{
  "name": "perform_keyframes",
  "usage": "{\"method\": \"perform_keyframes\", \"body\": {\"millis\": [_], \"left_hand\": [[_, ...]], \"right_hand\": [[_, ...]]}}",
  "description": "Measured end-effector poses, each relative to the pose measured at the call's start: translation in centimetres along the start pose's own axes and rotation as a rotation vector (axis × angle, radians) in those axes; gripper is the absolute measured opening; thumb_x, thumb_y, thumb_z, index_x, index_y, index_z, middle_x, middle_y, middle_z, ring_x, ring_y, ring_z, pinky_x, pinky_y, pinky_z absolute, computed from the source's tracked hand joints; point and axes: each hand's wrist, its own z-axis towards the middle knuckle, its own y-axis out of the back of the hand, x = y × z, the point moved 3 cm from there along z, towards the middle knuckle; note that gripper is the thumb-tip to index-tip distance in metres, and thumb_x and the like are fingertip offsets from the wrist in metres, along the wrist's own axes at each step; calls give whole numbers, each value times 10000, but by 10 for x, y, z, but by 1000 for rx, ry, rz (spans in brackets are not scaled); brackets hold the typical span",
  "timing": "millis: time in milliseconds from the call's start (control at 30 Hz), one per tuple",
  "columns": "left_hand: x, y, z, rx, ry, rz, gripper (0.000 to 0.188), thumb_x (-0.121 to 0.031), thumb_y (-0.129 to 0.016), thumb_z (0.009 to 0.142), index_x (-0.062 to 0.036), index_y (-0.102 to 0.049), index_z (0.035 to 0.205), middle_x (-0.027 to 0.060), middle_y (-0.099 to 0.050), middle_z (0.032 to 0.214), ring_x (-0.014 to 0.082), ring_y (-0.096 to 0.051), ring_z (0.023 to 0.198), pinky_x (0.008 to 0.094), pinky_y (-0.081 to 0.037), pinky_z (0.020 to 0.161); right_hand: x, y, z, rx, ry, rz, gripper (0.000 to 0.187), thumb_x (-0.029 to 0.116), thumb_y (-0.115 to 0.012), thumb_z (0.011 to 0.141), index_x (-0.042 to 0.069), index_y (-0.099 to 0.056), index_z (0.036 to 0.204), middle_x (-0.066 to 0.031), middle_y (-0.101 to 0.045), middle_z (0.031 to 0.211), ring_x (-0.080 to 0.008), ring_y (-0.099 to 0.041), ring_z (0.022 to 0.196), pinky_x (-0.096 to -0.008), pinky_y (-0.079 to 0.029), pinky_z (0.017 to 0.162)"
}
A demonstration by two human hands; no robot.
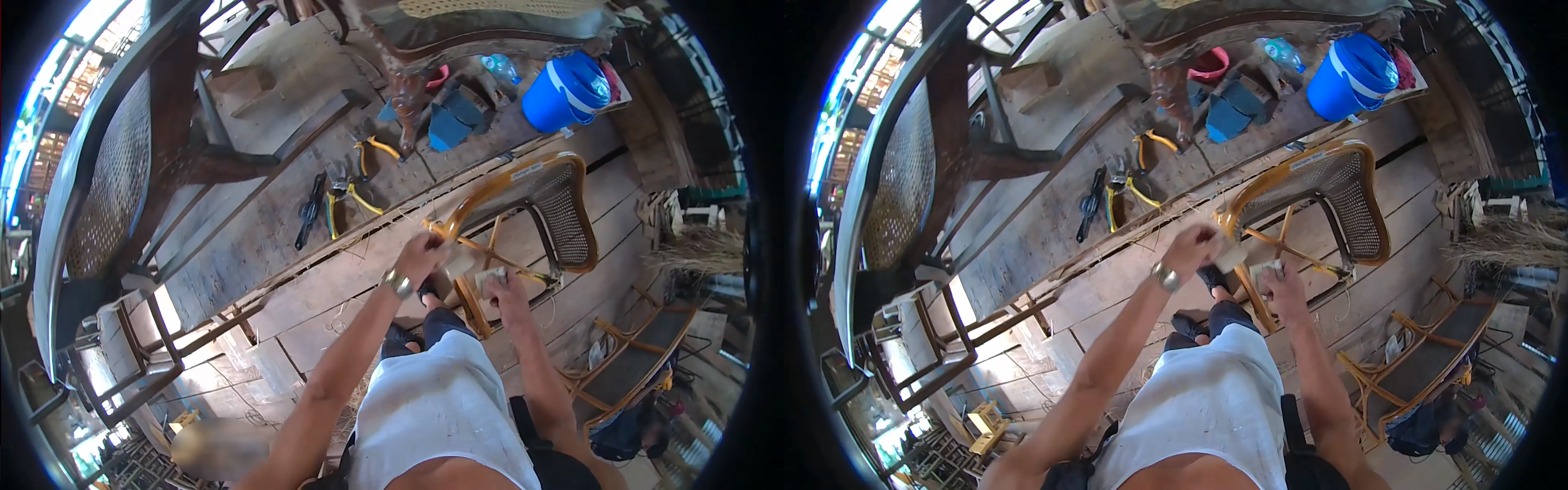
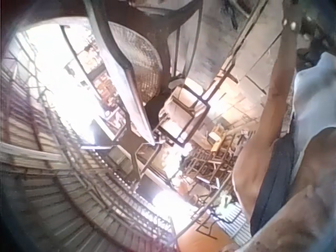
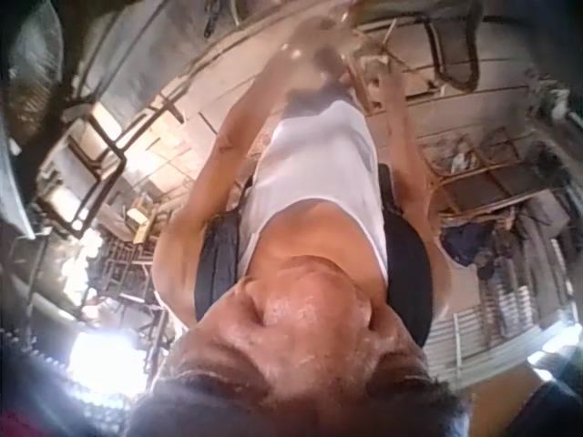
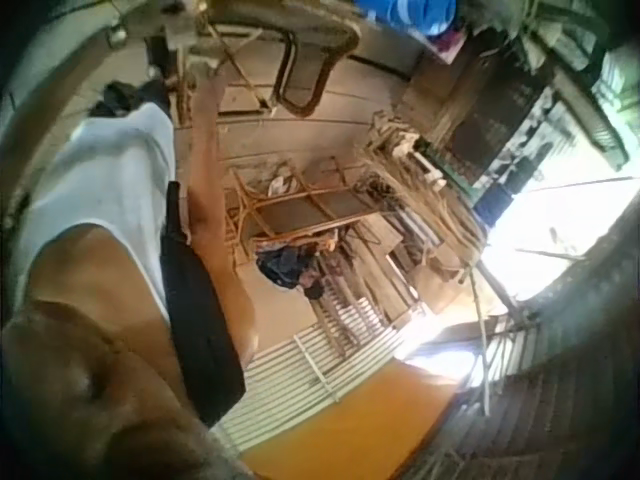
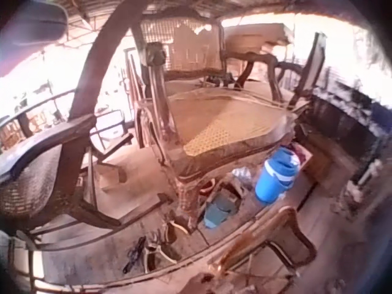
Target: The person retrieves a small red container and a dark rectangular object from a wooden table. They then use a pair of pliers to strip and cut thin natural fibers, likely rattan or cane, into smaller pieces. The person repeatedly handles the fibers and the pliers, working on the material on the floor.
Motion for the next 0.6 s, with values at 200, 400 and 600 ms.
{"method": "perform_keyframes", "body": {"millis": [200, 400, 600], "left_hand": [[-139, -27, 164, 44, -274, -575, 246, -144, -697, 836, -33, -639, 1047, 60, -678, 981, 177, -645, 840, 294, -516, 757], [-123, -40, 132, -55, -420, 515, 316, -318, -579, 937, -89, -580, 1155, 51, -653, 1071, 190, -644, 892, 313, -517, 766], [11, -36, -32, 196, 138, -107, 258, -230, -582, 965, -47, -614, 1145, 33, -666, 989, 109, -637, 868, 256, -520, 700]], "right_hand": [[-21, 29, -32, -102, 18, 127, 99, 207, -547, 985, 113, -559, 956, 43, -573, 807, -43, -511, 669, -228, -415, 551], [-27, 44, -39, -193, 53, 78, 194, 276, -504, 1003, 89, -536, 961, 6, -552, 777, -61, -498, 631, -233, -406, 514], [-10, -6, -12, -113, 273, -388, 247, 237, -569, 961, -10, -567, 965, -87, -607, 816, -161, -569, 718, -322, -482, 629]]}}
